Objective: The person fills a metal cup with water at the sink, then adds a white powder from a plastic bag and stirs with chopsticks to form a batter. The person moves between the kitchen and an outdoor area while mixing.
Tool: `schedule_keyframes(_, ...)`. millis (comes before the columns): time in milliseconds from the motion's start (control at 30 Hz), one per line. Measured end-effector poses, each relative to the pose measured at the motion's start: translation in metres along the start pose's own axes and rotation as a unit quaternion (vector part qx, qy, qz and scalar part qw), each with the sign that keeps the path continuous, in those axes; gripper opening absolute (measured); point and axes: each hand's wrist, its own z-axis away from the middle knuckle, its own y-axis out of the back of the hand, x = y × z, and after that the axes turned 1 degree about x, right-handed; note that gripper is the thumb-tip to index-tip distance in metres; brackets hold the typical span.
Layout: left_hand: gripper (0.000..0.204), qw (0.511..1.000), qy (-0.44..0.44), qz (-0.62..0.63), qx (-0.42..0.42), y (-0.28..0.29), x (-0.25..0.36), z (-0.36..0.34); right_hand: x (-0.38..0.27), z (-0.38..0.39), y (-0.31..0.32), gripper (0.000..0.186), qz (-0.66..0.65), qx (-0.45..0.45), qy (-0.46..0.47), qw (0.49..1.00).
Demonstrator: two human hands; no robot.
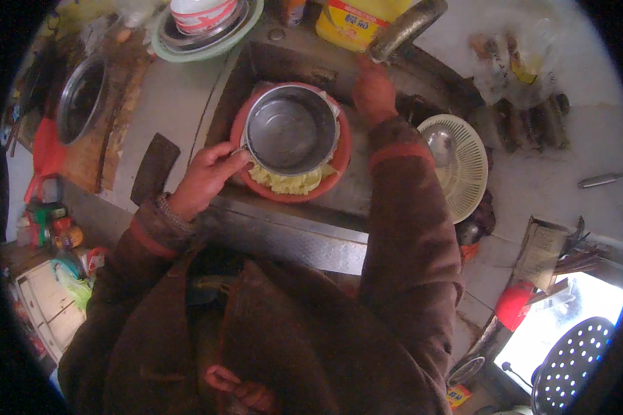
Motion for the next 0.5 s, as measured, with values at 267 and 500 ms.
schedule_keyframes(267,0.027,0.999,0.020,-0.028,0.001,-0.010,-0.015,-0.008,0.032,-0.020,-0.012,0.025,0.087,-0.047,0.096,0.990)
schedule_keyframes(500,0.027,0.993,0.108,0.036,-0.020,-0.021,-0.020,-0.006,0.038,-0.023,-0.019,0.019,0.074,0.002,0.122,0.990)
